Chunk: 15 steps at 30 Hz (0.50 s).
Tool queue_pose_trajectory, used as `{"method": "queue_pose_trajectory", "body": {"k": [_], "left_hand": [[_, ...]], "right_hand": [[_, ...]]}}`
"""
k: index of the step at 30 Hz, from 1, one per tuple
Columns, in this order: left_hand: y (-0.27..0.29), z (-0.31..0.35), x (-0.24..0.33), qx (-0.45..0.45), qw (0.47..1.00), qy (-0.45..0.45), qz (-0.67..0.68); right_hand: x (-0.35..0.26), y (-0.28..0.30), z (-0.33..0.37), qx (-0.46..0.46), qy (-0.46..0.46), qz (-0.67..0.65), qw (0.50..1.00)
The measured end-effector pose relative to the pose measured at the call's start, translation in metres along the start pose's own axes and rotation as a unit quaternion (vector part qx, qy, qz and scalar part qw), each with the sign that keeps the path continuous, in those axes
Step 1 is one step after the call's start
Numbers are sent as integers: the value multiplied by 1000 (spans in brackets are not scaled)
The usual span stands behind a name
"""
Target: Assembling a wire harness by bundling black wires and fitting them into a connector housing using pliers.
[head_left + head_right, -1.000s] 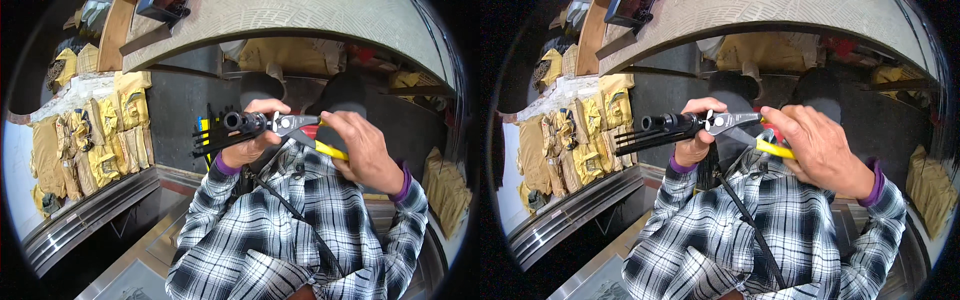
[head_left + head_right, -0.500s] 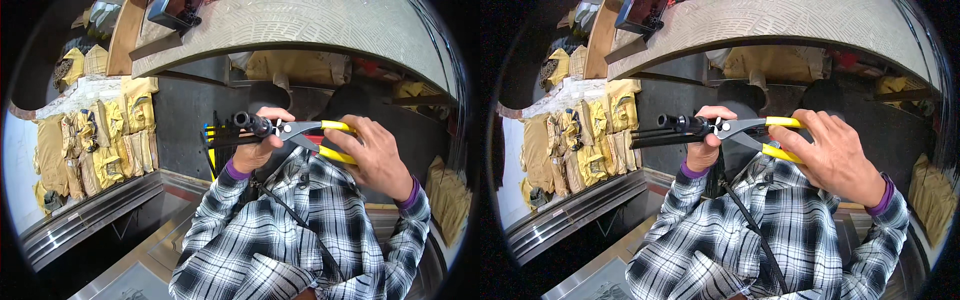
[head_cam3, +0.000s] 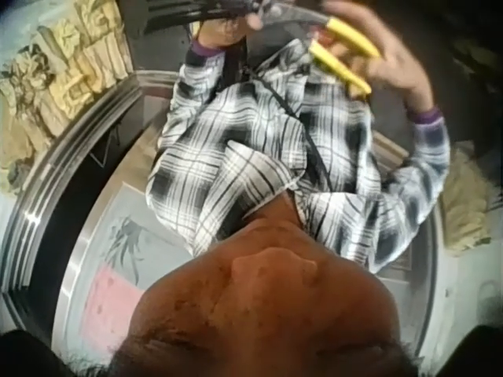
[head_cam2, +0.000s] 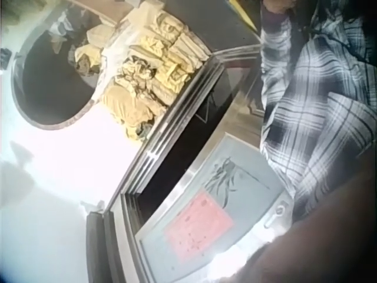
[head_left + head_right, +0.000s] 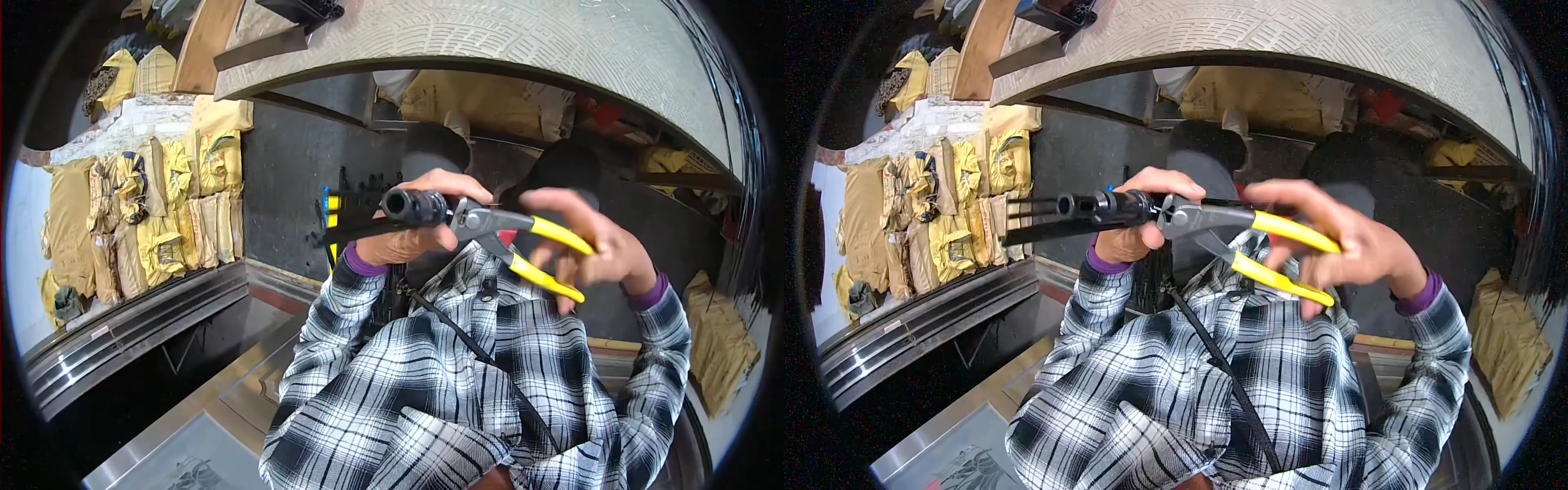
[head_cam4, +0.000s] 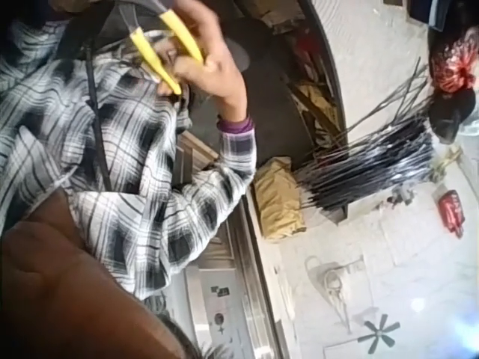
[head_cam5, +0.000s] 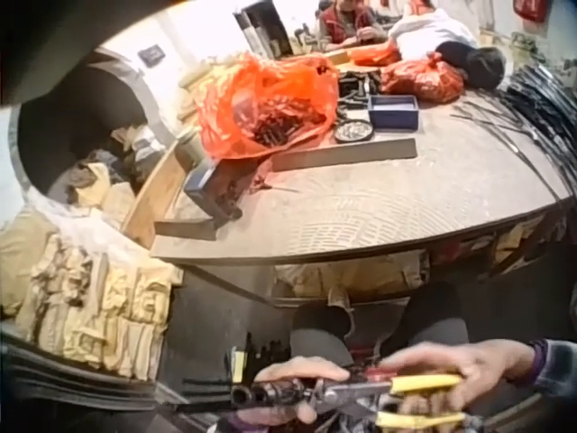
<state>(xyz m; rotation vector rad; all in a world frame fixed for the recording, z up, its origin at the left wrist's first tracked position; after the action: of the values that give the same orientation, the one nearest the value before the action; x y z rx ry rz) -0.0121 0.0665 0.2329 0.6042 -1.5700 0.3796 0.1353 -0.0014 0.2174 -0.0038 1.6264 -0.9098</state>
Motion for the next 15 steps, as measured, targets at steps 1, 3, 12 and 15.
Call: {"method": "queue_pose_trajectory", "body": {"k": [1,3,12,15], "left_hand": [[4,4,-5,34,999,7,31],[3,4,-6,57,998,1,32],[-3,6,-13,122,992,12,29],[1,7,-10,118,993,25,8]], "right_hand": [[-13,2,1,41,62,144,987],[-48,-19,-4,85,1,657,749],[-81,-16,-10,161,-41,858,486],[-87,-19,-17,150,-48,877,455]]}}
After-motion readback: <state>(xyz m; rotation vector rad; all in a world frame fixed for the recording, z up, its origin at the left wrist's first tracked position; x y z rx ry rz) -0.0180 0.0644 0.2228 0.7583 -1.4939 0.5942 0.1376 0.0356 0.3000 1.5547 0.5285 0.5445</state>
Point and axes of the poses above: each hand's wrist, its own z-axis away from the middle knuckle, its own y-axis out of the back of the hand, x = y × z, the point moved 8 cm from there along -z, towards the middle knuckle, and after that the axes turned 11 degrees about -x, right-handed, at the moved point
